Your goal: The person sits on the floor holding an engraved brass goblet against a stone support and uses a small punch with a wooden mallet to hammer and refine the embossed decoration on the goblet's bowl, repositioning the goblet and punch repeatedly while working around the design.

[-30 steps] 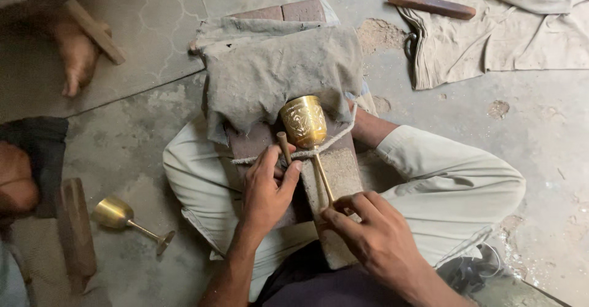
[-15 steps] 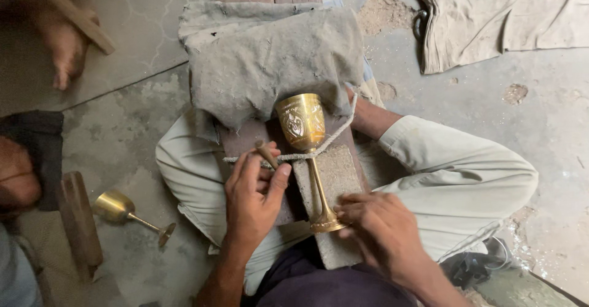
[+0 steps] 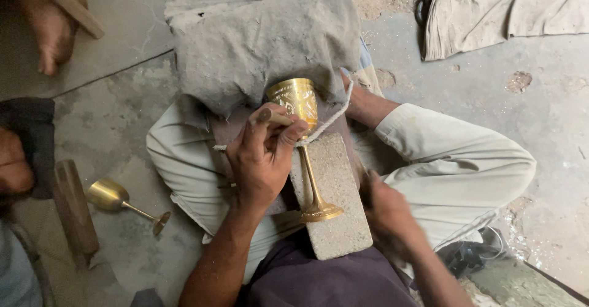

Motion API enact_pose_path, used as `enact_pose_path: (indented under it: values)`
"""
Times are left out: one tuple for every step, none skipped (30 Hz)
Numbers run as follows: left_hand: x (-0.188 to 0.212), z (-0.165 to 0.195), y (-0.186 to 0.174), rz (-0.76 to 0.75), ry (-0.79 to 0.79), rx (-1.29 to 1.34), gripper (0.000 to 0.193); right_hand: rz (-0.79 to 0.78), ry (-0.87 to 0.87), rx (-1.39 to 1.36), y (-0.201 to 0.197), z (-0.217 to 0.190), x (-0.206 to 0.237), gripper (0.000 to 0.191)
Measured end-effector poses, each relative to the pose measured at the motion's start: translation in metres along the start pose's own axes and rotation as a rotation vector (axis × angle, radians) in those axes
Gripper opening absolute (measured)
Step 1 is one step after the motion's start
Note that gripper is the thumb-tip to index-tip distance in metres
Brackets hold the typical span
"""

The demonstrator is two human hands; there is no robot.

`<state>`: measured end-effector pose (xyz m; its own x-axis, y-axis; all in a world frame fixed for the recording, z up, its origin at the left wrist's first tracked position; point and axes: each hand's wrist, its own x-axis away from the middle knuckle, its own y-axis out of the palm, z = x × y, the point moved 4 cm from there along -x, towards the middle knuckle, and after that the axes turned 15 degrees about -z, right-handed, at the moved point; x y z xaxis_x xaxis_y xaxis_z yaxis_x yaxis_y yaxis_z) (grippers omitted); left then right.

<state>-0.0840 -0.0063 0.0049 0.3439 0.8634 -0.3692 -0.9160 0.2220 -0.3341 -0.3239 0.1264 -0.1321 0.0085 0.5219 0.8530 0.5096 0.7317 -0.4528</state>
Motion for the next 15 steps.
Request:
enact_pose_path:
  values:
    - [0.0, 0.001, 0.0, 0.015, 0.033, -0.042, 0.056, -0.057, -0.02, -0.146, -0.017, 0.007, 0.016, 0.083]
    - [-0.001, 0.002, 0.001, 0.004, 0.036, -0.098, 0.053, -0.182, 0.098, -0.145, -0.034, 0.016, 0.031, 0.082]
    - [-0.001, 0.003, 0.001, -0.001, 0.036, -0.156, 0.05, -0.193, 0.085, -0.358, -0.053, 0.02, 0.051, 0.079]
    - [-0.001, 0.004, 0.001, -0.005, 0.035, -0.216, 0.047, -0.045, -0.165, -0.459, -0.08, 0.014, 0.074, 0.077]
    - [-0.002, 0.005, 0.001, -0.007, 0.042, -0.25, 0.043, 0.017, -0.003, -0.553, -0.095, 0.018, 0.093, 0.077]
    - [-0.003, 0.007, 0.001, -0.011, 0.052, -0.282, 0.039, 0.081, 0.161, -0.646, -0.112, 0.023, 0.116, 0.078]
    - [-0.006, 0.008, 0.0, -0.016, 0.066, -0.313, 0.035, 0.185, 0.003, -0.616, -0.13, 0.008, 0.128, 0.081]
    - [-0.008, 0.008, 0.001, -0.022, 0.035, -0.316, 0.033, 0.291, -0.156, -0.583, -0.147, -0.008, 0.14, 0.085]
    - [-0.01, 0.009, 0.001, -0.03, 0.004, -0.319, 0.032, 0.396, -0.316, -0.547, -0.163, -0.024, 0.151, 0.089]
    - [-0.012, 0.01, 0.0, -0.036, -0.027, -0.325, 0.031, 0.469, -0.435, -0.456, -0.172, -0.043, 0.157, 0.078]
    - [-0.015, 0.011, 0.001, -0.051, -0.037, -0.336, 0.03, 0.539, -0.555, -0.362, -0.177, -0.062, 0.16, 0.069]
    - [-0.017, 0.013, 0.001, -0.065, -0.047, -0.349, 0.029, 0.607, -0.676, -0.265, -0.184, -0.079, 0.162, 0.06]
    - [-0.02, 0.014, 0.001, -0.08, -0.058, -0.361, 0.029, 0.734, -0.604, 0.099, -0.191, -0.092, 0.163, 0.052]
    - [-0.023, 0.016, 0.001, -0.105, -0.05, -0.367, 0.031, 0.843, -0.513, 0.464, -0.196, -0.103, 0.164, 0.046]
    - [-0.026, 0.017, 0.001, -0.131, -0.044, -0.37, 0.035, 0.93, -0.403, 0.831, -0.198, -0.112, 0.164, 0.044]
